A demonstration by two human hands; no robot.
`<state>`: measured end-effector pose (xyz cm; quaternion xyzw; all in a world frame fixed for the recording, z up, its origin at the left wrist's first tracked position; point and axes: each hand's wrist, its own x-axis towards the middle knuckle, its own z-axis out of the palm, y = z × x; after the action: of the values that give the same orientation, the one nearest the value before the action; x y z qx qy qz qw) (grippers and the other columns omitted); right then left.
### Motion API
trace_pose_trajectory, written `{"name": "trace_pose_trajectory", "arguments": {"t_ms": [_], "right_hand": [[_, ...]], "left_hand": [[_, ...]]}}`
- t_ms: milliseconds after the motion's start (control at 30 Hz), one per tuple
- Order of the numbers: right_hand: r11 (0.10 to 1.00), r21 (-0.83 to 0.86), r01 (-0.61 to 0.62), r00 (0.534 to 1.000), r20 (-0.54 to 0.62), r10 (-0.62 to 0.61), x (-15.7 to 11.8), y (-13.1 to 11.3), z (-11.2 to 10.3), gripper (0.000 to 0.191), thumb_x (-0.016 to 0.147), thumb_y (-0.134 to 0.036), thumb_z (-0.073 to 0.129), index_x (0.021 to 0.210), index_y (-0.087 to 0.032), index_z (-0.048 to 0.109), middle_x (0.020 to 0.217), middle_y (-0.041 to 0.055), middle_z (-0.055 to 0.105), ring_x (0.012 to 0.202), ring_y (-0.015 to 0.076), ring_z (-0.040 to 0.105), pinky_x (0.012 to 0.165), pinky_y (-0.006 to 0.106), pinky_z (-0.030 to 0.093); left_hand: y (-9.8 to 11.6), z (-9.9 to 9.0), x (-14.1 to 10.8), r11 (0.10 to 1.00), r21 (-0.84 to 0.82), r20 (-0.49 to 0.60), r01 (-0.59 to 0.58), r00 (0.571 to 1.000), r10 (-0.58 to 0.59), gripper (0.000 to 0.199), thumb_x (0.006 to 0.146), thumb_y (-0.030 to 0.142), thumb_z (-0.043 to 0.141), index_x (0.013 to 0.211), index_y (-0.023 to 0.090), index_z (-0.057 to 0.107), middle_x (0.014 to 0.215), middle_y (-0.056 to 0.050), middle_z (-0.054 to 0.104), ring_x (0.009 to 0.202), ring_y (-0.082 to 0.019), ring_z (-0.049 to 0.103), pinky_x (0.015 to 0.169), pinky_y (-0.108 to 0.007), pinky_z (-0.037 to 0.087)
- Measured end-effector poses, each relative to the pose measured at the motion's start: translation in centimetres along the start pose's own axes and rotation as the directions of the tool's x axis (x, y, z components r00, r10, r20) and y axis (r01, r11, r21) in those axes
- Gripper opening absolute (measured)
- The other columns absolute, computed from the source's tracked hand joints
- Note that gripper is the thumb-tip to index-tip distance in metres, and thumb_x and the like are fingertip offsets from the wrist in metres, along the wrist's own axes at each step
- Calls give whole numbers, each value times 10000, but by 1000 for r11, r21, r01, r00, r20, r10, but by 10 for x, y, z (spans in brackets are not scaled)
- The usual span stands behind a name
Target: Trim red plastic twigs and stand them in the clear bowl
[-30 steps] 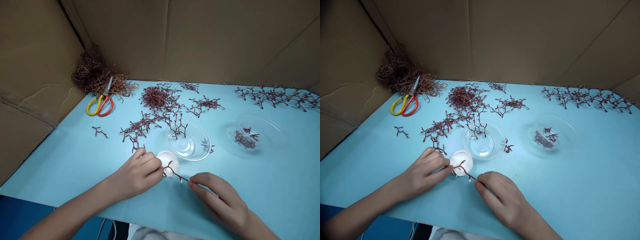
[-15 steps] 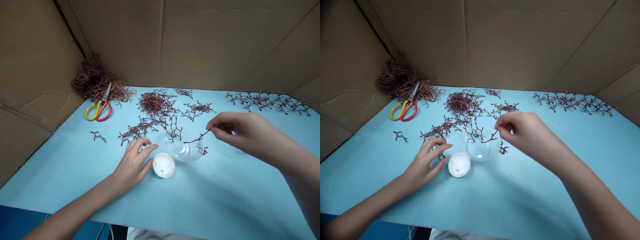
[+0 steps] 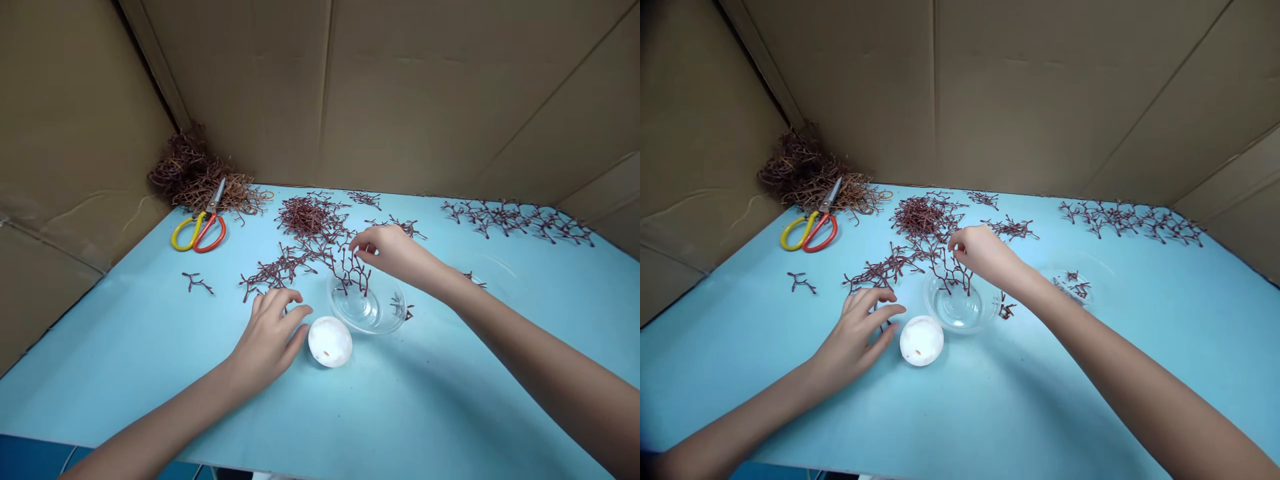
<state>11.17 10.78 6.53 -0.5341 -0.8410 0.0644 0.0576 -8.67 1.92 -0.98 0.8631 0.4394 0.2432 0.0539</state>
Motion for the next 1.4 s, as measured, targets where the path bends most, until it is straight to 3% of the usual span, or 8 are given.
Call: {"name": "trace_pose_trajectory", "arguments": {"t_ms": [233,600,667,767,933,1033,1167,1400], "right_hand": [[996,53,68,926,-375,-43,-28,8,-7,166,734,-116,454,762,-155,613,692,29,599,513,92,499,502,219,392],[955,90,283,882,-415,-223,-72,1,-6,150,779,-132,424,708,-169,551,605,18,568,482,80,488,406,188,365],[943,98,318,858,-453,-242,-76,-3,-4,138,778,-116,434,721,-170,547,618,21,567,487,79,488,405,183,367],[925,94,368,828,-485,-280,-79,-8,0,130,776,-96,442,741,-164,546,642,27,568,500,78,489,430,183,385],[892,116,437,825,-446,-346,-75,-17,11,123,788,-101,431,806,-141,546,699,47,575,534,89,513,475,201,420],[873,174,456,833,-429,-350,-72,-29,15,170,803,-120,414,939,-143,514,781,60,578,575,100,530,508,216,443],[846,197,495,828,-402,-391,-69,-51,15,235,816,-150,405,1043,-147,466,874,75,570,636,113,536,551,228,456],[839,104,534,826,-277,-491,-69,-60,17,274,833,-101,321,717,-142,566,646,32,543,515,88,464,453,187,368]], "left_hand": [[-18,-3,7,982,114,-118,149,984,-135,156,809,156,381,908,149,502,893,-69,503,840,-195,438,694,-329,330],[-56,1,26,945,108,-191,309,939,-285,138,788,216,435,740,176,558,784,-41,531,775,-196,463,639,-306,331],[-52,-8,25,946,-4,-312,323,899,-308,133,788,229,427,741,166,535,791,-43,523,785,-183,469,671,-308,343],[-48,-18,26,855,-440,-411,275,784,-464,87,734,240,483,685,169,493,745,-18,503,758,-154,465,677,-277,349],[-40,-18,24,633,-739,-264,230,765,-587,131,713,290,473,683,168,437,663,4,473,626,-112,458,578,-233,372],[-28,-19,19,510,-827,-84,238,844,-530,174,727,316,492,673,164,424,606,3,499,586,-108,475,553,-226,385],[-7,-26,10,352,-884,219,309,937,-273,243,756,393,496,687,172,420,525,32,471,487,-89,440,482,-205,356],[6,-26,6,202,-826,541,526,841,21,330,726,484,508,669,164,452,481,50,422,432,-65,361,430,-181,273]]}}
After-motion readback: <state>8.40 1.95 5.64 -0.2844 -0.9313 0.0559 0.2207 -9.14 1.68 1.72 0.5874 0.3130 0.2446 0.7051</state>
